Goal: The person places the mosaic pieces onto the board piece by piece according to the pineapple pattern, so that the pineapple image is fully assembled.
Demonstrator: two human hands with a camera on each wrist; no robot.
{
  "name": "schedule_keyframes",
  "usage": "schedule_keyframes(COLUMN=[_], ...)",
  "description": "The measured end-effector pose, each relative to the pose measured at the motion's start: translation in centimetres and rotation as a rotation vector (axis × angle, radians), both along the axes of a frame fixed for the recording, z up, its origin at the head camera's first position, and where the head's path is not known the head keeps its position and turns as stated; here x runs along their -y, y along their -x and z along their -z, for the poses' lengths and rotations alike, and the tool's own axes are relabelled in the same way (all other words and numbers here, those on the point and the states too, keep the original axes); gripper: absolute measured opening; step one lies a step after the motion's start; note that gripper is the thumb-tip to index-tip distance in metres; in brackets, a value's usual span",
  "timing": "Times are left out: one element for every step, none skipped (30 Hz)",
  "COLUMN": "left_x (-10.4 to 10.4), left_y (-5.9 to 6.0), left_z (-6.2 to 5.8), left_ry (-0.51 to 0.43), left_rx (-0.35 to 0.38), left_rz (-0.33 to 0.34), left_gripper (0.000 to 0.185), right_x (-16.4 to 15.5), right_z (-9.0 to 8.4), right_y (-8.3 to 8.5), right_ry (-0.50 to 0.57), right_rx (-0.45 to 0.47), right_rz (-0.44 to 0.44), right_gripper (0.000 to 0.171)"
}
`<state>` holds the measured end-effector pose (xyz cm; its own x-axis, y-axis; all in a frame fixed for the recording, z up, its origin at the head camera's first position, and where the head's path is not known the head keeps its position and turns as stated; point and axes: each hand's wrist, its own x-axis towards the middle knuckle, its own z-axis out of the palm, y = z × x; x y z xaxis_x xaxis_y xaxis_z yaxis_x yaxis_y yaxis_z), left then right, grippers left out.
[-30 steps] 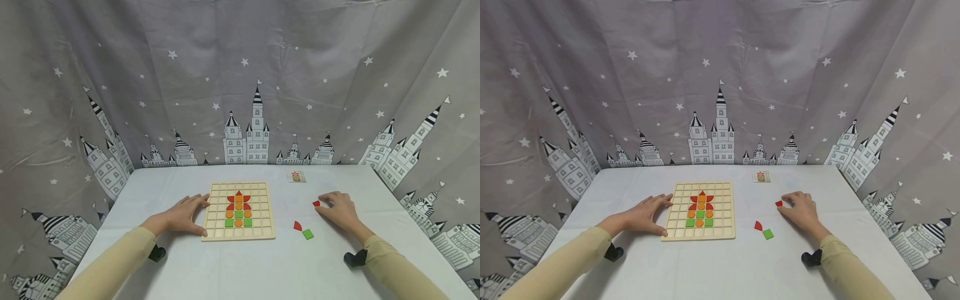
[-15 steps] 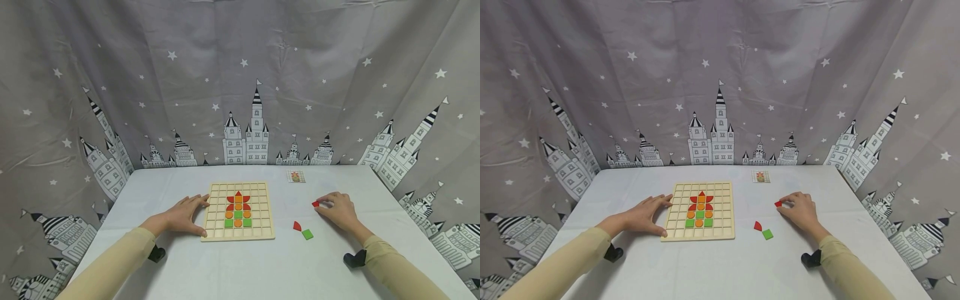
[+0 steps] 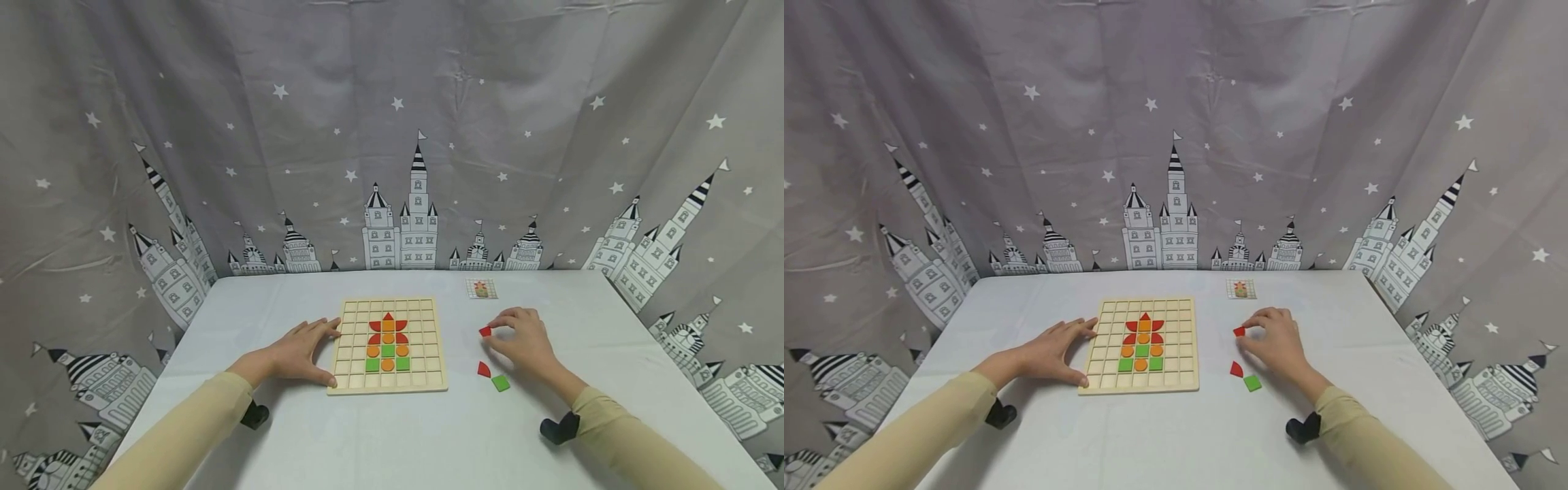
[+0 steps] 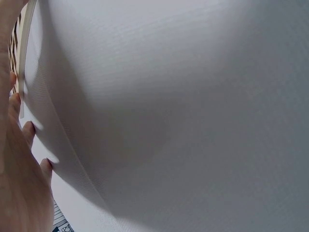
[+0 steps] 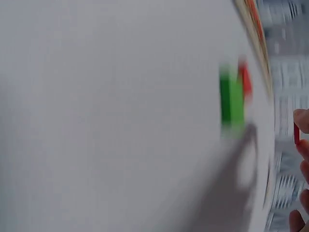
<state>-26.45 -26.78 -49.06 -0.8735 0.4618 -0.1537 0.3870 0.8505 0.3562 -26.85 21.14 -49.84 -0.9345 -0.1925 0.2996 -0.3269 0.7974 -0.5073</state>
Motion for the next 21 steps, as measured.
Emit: schedule_keyframes(left_x=[0.0,0.0,0.0,0.0,0.1,0.1,0.1,0.1,0.2,0.2,0.2,0.2,0.2,0.1,0.1,0.1,0.1,0.1,0.2,0.2,0.2], left_y=[0.0,0.0,0.0,-0.1,-0.1,-0.1,-0.1,0.0,0.0,0.0,0.0,0.0,0.0,0.0,0.0,0.0,0.0,0.0,0.0,0.0,0.1], left_z=[0.0,0.0,0.0,0.0,0.0,0.0,0.0,0.0,0.0,0.0,0.1,0.1,0.1,0.0,0.1,0.0,0.1,0.0,0.0,0.1,0.1], left_ry=[-0.001,0.001,-0.002,0.002,-0.005,-0.005,-0.01,-0.005,-0.004,-0.002,-0.002,0.003,0.004,0.008,0.001,0.003,0.002,0.004,0.004,0.004,0.004], left_rx=[-0.002,-0.003,-0.005,-0.005,-0.007,-0.007,-0.011,-0.009,-0.008,-0.006,-0.004,-0.001,0.001,0.006,0.004,0.006,0.005,0.005,0.004,0.002,-0.002], left_rz=[0.0,0.0,0.002,0.001,0.003,0.003,0.008,0.006,0.005,0.004,0.003,0.002,0.001,-0.002,0.002,0.004,0.006,0.007,0.01,0.011,0.015], left_gripper=[0.106,0.106,0.106,0.106,0.106,0.106,0.105,0.105,0.105,0.105,0.105,0.106,0.106,0.107,0.107,0.107,0.107,0.107,0.107,0.107,0.106], right_x=[1.0,2.1,3.2,4.3,5.3,6.3,7.2,8.1,9.0,9.8,10.5,11.1,11.6,12.1,12.5,12.8,13.0,13.1,13.3,13.3,13.4], right_z=[-0.1,-0.3,-0.5,-0.5,-0.5,-0.4,-0.3,-0.2,0.0,0.2,0.4,0.6,0.8,0.9,1.0,1.1,1.2,1.3,1.4,1.5,1.6], right_y=[-0.4,-0.9,-1.3,-1.8,-2.2,-2.6,-3.0,-3.3,-3.6,-3.8,-4.1,-4.3,-4.4,-4.6,-4.7,-4.7,-4.8,-4.9,-4.9,-4.9,-4.9], right_ry=[0.007,0.015,0.019,0.023,0.032,0.033,0.031,0.027,0.02,0.019,0.022,0.016,0.013,0.012,0.011,0.01,0.003,-0.006,-0.013,-0.018,-0.019], right_rx=[-0.007,-0.012,-0.018,-0.03,-0.043,-0.056,-0.064,-0.069,-0.07,-0.065,-0.059,-0.057,-0.058,-0.061,-0.067,-0.075,-0.084,-0.093,-0.1,-0.105,-0.109], right_rz=[-0.026,-0.052,-0.082,-0.113,-0.15,-0.185,-0.219,-0.251,-0.28,-0.304,-0.327,-0.343,-0.355,-0.363,-0.368,-0.368,-0.364,-0.356,-0.347,-0.338,-0.331], right_gripper=[0.025,0.023,0.021,0.02,0.02,0.019,0.019,0.019,0.02,0.021,0.021,0.021,0.022,0.021,0.021,0.021,0.02,0.021,0.021,0.022,0.023])
